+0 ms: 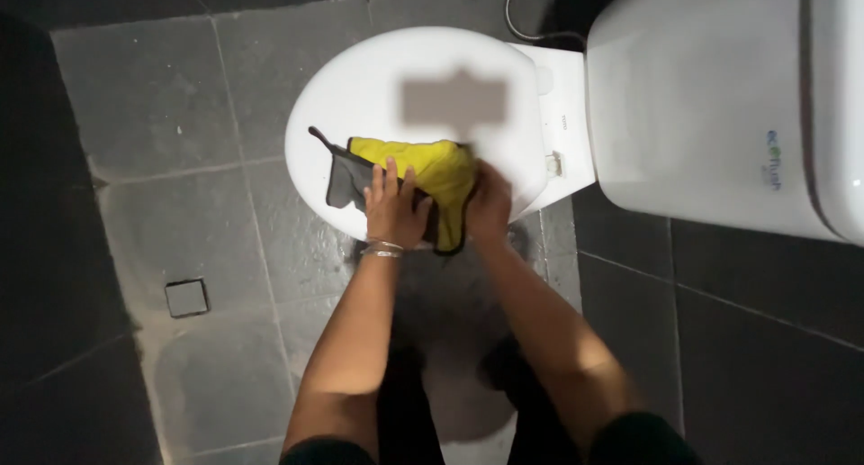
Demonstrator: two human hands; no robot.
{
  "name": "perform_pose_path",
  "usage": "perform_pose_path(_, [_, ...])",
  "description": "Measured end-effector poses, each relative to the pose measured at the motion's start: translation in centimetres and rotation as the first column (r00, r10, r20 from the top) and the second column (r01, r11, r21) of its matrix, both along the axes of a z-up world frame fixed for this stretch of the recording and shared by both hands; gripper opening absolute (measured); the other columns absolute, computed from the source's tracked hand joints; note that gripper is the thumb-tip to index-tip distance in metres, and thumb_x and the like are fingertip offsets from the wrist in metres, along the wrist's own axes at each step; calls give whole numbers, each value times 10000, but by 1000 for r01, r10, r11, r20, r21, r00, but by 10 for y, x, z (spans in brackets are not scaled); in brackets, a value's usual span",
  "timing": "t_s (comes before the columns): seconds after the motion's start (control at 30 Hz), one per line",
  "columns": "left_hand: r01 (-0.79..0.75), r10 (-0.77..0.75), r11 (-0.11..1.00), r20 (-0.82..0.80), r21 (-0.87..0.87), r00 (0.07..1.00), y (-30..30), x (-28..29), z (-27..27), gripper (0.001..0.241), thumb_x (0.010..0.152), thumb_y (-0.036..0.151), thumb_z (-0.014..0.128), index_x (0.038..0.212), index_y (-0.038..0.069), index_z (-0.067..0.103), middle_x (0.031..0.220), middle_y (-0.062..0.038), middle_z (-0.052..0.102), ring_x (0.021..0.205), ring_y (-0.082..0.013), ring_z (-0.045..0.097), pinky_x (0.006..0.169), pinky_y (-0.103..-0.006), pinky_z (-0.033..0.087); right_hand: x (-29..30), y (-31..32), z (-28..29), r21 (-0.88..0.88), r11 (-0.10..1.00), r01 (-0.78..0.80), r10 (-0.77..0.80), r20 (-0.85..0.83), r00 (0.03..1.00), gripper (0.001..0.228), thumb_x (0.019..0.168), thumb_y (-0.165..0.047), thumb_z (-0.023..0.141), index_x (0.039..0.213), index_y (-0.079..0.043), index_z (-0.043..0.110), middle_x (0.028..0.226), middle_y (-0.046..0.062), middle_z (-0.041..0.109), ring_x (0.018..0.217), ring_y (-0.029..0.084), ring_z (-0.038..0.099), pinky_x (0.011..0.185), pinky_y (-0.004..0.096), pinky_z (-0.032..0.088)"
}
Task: The person cleans a white toilet using a green sponge and a yellow cloth. They wipe the toilet bowl, seat, and tank, then rinse the sponge at a nearby sink and continue wiping the toilet surfaces with the cloth.
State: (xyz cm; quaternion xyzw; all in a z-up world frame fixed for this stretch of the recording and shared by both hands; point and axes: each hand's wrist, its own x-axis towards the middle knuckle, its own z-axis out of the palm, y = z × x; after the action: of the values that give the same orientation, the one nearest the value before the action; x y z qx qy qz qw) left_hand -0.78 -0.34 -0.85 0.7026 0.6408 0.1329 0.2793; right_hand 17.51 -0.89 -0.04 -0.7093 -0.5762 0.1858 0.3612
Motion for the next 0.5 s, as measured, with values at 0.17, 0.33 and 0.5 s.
perform_pose_path(0.17, [-117, 40, 977, 389, 177, 920, -22, -41, -5, 399, 1173, 249, 465, 1558, 146, 487, 1630, -114, 450, 1546, -346, 431, 1286, -561, 389, -24, -16, 46, 122, 989, 88, -93, 40, 995, 445, 1027, -88, 623, 1446, -12, 492, 1463, 214, 538, 1396, 415, 500, 1198, 525, 380])
perform_pose_path(0.33, [32, -30, 999, 63, -35, 998, -21, -48, 38, 624, 949, 261, 607, 1524, 72, 458, 1629, -278, 272, 1491, -512, 238, 1142, -673, 279, -83, -15, 30, -144, 885, -443, 459, 427, 779, 663, 873, -256, 700, 1485, -84, 510, 1589, 208, 430, 1473, 446, 393, 1188, 579, 333])
perform_pose_path(0.5, [42, -55, 991, -105, -124, 993, -8, -66, 23, 810, 829, 372, 707, 1548, 128, 423, 1652, -228, 225, 1529, -468, 195, 1184, -633, 273, -86, 12, 7, -421, 706, -570, 706, 484, 517, 845, 834, -530, 711, 1567, -195, 457, 1660, 152, 300, 1512, 428, 268, 1158, 699, 251])
